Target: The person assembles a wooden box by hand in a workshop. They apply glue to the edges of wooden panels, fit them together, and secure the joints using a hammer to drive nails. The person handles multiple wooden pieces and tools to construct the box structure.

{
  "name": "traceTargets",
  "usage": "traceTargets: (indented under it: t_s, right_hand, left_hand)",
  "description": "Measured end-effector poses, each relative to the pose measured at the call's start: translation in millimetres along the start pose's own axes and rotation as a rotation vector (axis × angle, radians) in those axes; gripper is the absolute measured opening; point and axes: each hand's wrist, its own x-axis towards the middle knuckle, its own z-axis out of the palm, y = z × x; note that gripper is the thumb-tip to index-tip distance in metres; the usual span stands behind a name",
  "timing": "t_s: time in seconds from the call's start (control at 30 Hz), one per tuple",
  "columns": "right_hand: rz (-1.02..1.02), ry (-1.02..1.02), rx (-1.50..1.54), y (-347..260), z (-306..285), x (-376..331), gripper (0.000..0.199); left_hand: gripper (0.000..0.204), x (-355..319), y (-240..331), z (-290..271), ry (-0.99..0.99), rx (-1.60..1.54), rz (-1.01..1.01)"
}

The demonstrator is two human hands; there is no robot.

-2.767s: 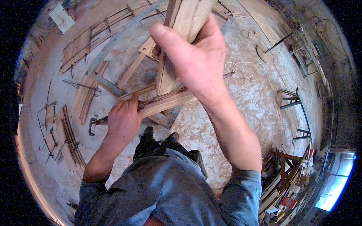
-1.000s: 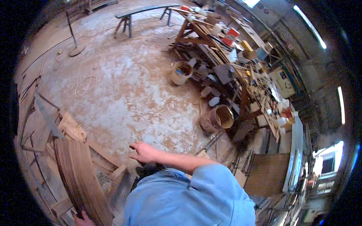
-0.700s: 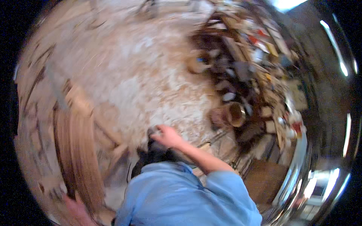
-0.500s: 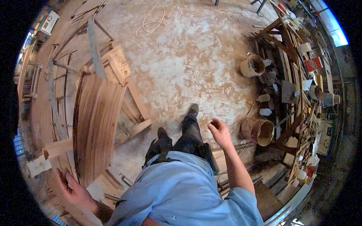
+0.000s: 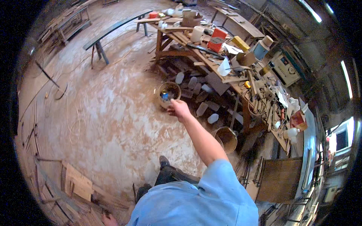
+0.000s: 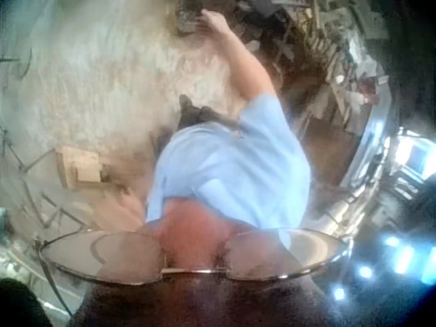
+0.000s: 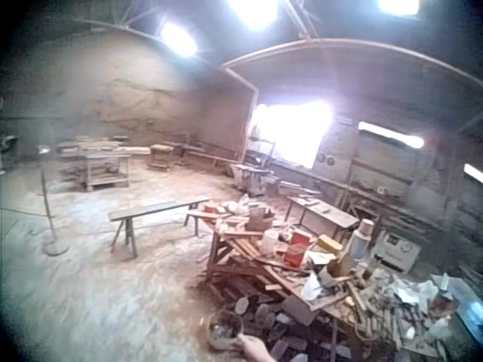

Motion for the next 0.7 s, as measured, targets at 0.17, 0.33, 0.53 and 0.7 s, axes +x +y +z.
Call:
traceTargets:
  t_s: [0.17, 0.33, 0.53, 0.7]
  right_hand:
    - [-0.115, 0.136, 0.207, -89.8, -66.6, 94.5, 0.031]
    - [-0.238, 0.192, 0.353, -169.2, -120.7, 186.5, 0.034]
    - [-0.281, 0.302, 0.450, -241.0, -171.5, 330.4, 0.066]
    - [-0.155, 0.378, 0.801, -269.9, -255.0, 439.2, 0.087]
  left_hand:
    - [0.051, 25.9, 156.3, 29.7, -0.128, 0.044, -0.047]
    - [0.046, 68.6, 282.5, 74.7, -0.191, 0.034, 0.043]
    - [0.040, 94.1, 430.8, 140.2, -0.195, 0.049, 0.011]
    - [0.036, 98.0, 509.2, 175.1, -0.180, 0.057, -0.098]
